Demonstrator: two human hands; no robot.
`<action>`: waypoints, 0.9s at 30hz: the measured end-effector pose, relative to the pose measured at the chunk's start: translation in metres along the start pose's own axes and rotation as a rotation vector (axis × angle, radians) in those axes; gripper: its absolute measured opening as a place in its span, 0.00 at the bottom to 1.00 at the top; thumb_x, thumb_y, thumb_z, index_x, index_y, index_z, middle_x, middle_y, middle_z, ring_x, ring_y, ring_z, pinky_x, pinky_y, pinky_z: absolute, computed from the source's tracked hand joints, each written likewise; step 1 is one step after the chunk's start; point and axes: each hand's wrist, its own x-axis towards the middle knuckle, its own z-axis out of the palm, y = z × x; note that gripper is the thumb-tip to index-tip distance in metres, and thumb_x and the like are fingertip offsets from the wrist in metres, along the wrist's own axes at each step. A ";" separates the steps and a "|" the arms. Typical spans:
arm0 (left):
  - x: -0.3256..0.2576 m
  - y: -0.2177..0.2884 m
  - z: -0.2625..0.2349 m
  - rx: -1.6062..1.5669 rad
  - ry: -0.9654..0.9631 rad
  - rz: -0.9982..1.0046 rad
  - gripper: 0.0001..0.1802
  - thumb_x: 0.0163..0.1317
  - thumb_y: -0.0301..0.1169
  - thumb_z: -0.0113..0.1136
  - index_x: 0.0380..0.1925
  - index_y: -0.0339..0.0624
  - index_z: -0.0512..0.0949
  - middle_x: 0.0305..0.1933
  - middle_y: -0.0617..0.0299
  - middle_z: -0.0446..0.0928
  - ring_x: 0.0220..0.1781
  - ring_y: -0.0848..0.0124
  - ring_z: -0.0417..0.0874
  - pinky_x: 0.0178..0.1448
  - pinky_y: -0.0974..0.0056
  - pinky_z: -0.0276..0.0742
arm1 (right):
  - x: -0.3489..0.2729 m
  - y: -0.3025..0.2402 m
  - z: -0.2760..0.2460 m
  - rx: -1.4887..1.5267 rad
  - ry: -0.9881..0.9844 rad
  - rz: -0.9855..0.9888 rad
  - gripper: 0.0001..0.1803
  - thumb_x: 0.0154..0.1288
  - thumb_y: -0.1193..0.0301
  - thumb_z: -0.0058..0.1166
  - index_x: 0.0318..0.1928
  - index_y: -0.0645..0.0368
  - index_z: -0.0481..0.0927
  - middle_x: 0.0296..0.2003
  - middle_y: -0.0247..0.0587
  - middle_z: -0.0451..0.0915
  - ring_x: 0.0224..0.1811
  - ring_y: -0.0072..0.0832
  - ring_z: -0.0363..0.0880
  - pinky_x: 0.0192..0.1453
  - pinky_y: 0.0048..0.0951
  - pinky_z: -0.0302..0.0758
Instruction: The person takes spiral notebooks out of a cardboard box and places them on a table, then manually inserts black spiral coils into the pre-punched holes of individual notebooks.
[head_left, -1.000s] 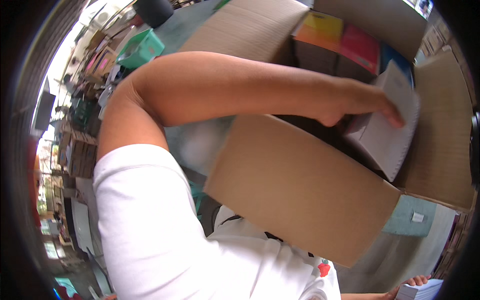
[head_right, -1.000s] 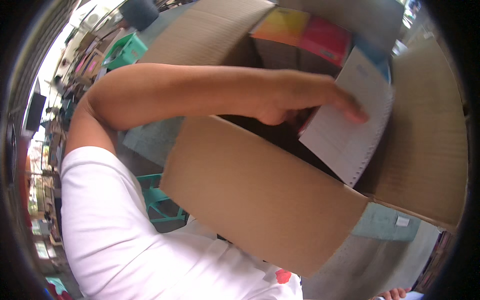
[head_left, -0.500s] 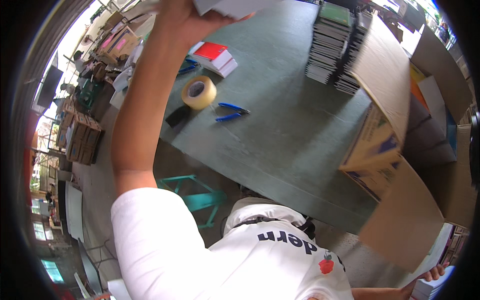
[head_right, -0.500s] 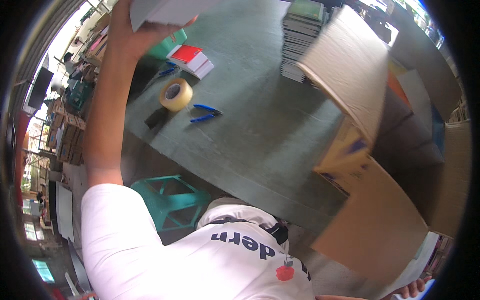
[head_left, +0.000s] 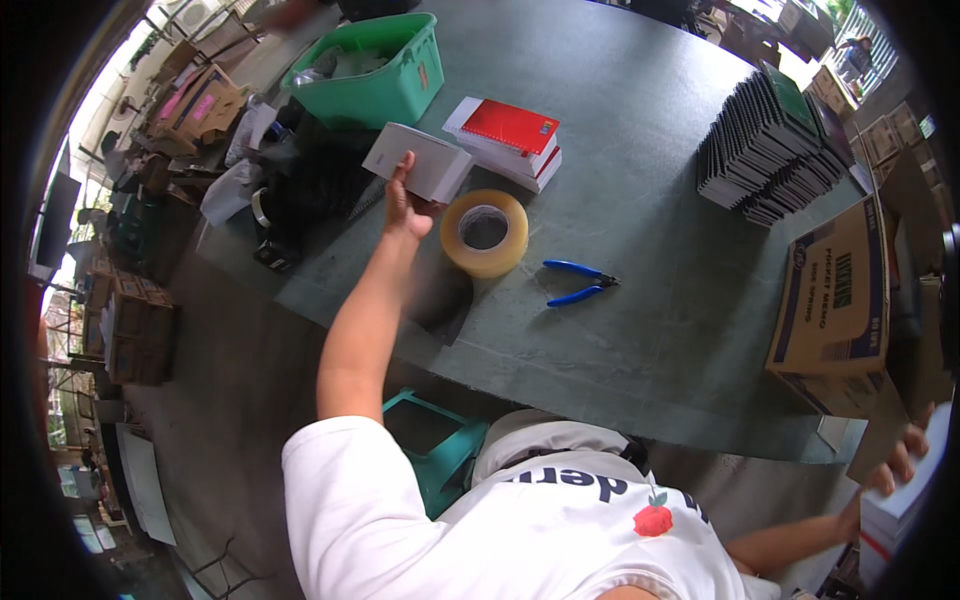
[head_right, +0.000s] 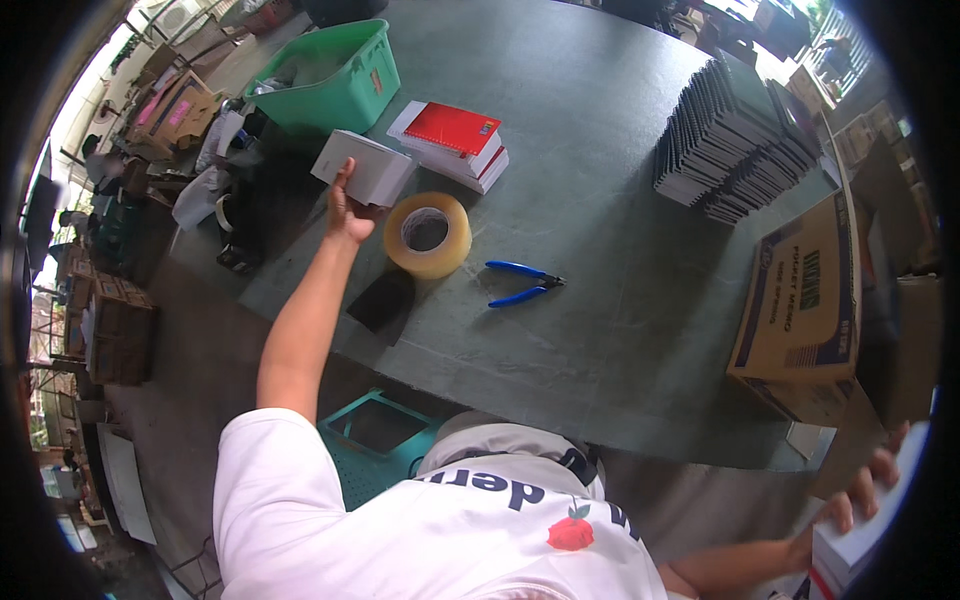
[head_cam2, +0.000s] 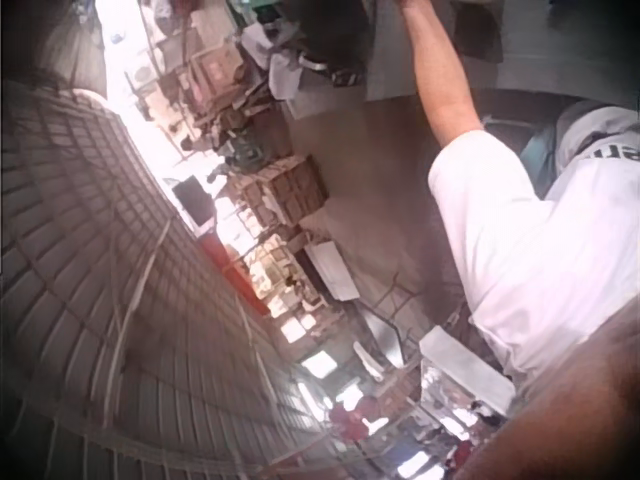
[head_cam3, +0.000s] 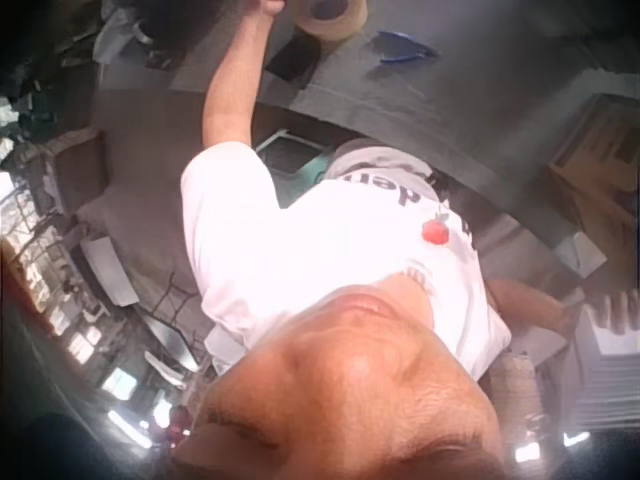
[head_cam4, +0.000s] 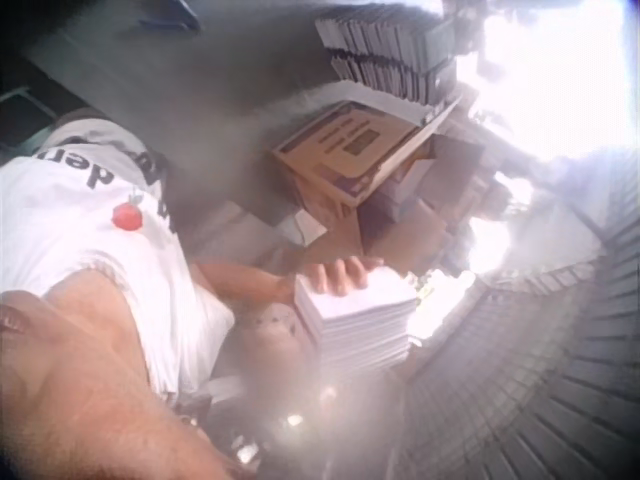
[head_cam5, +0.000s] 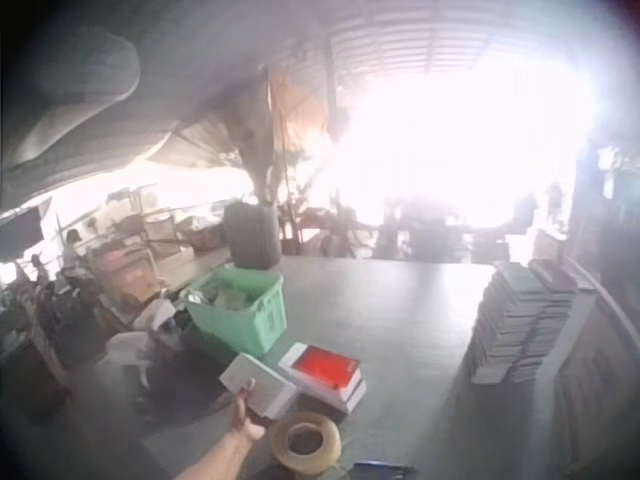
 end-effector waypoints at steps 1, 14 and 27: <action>0.002 -0.009 -0.009 -0.005 -0.011 -0.009 0.29 0.51 0.50 0.65 0.50 0.51 0.71 0.47 0.64 0.76 0.50 0.64 0.77 0.47 0.57 0.75 | 0.013 0.017 0.007 0.005 -0.011 0.038 0.46 0.63 0.56 0.46 0.72 0.57 0.35 0.48 0.48 0.61 0.41 0.41 0.68 0.31 0.44 0.67; -0.001 -0.034 0.010 -0.095 0.057 -0.406 0.33 0.51 0.46 0.69 0.54 0.47 0.68 0.51 0.60 0.75 0.52 0.63 0.77 0.52 0.52 0.76 | 0.130 0.225 0.006 0.346 -0.202 0.530 0.51 0.59 0.55 0.57 0.70 0.59 0.38 0.60 0.59 0.61 0.57 0.59 0.68 0.50 0.68 0.68; -0.026 0.014 -0.011 0.434 -0.122 -0.460 0.33 0.59 0.44 0.64 0.56 0.35 0.65 0.44 0.56 0.72 0.42 0.68 0.75 0.45 0.62 0.77 | 0.182 0.422 -0.053 0.406 -0.144 0.754 0.40 0.58 0.53 0.57 0.63 0.63 0.57 0.52 0.55 0.72 0.48 0.44 0.77 0.48 0.49 0.76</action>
